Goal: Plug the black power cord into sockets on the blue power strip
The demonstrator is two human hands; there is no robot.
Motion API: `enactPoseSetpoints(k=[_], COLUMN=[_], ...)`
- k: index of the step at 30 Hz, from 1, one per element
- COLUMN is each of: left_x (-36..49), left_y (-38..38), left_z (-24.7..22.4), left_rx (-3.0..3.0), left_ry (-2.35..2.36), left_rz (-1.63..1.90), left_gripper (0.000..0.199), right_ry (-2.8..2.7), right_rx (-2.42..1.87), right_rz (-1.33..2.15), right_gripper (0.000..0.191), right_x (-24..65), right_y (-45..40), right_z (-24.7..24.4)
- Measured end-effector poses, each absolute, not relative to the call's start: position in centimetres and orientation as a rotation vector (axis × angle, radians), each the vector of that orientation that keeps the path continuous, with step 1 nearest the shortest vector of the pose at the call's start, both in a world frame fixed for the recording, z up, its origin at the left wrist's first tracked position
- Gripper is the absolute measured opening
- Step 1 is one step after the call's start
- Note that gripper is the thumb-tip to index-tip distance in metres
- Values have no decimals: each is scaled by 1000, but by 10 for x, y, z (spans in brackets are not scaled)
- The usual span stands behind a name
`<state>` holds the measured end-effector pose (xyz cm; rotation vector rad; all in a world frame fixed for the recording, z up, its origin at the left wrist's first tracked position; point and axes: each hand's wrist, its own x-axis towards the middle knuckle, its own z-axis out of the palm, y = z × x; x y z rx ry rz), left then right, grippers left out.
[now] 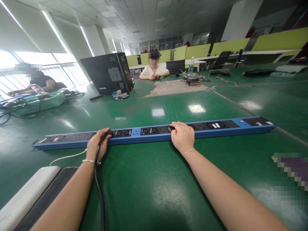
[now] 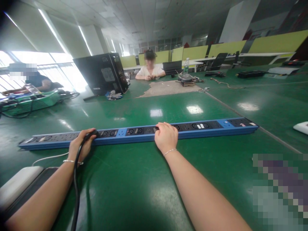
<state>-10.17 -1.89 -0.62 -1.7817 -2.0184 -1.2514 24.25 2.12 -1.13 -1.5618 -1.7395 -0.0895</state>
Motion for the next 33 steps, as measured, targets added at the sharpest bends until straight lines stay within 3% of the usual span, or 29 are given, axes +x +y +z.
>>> enactPoseSetpoints(k=[4, 10, 18, 33], left_x=[-111, -77, -7, -2], left_y=[-22, -29, -4, 3], left_z=[1, 14, 23, 14], left_rx=[-1451, -1709, -2098, -2135], left_ry=[-2059, -2047, -2104, -1922], left_rz=[-1441, -1429, -1119, -842], left_gripper=[39, 33, 31, 28], right_ry=[-1749, -1744, -1734, -1741], right_rx=[-1560, -1556, -1546, -1560], right_rz=[-92, -98, -92, -59], right_gripper=[32, 32, 31, 31], right_x=[243, 243, 243, 242], right_y=[21, 22, 22, 21], right_z=[-11, -12, -13, -11])
